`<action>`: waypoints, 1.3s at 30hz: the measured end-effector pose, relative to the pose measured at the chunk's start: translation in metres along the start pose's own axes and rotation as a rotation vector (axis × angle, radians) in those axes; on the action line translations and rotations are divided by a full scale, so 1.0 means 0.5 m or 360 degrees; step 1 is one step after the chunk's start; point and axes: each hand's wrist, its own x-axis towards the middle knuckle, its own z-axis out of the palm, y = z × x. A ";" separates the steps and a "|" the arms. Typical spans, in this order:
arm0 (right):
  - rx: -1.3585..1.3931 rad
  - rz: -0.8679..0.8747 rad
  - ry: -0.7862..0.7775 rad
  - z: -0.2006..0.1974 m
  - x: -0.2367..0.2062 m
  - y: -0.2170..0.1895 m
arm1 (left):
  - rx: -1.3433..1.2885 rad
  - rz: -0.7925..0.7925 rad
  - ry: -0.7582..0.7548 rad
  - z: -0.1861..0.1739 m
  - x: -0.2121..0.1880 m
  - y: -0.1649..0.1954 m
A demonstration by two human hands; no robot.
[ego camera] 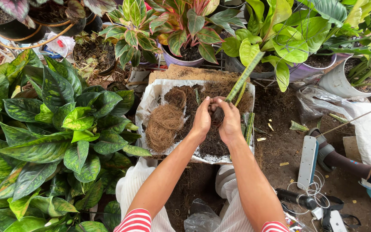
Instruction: The person sits on the ground and plants a snake plant leaf cutting into soil in a styrofoam box. They hold the leaf upright with both hands, press and pack soil around its base, add handfuls of soil, and repeatedly firm the soil around the cutting.
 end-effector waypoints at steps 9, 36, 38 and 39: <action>-0.0121 -0.0098 -0.0138 0.003 -0.012 -0.006 | -0.0053 -0.0211 0.0094 0.002 -0.005 0.008; -0.0266 -0.0255 -0.0142 0.000 0.011 0.025 | 0.0006 -0.0165 0.0145 -0.004 0.001 0.006; -0.0226 -0.0193 -0.0149 0.004 0.007 0.018 | -0.0021 -0.0153 0.0144 -0.005 0.006 0.002; -0.0206 -0.0160 -0.0150 0.005 0.005 0.014 | -0.0034 -0.0150 0.0144 -0.006 0.007 0.000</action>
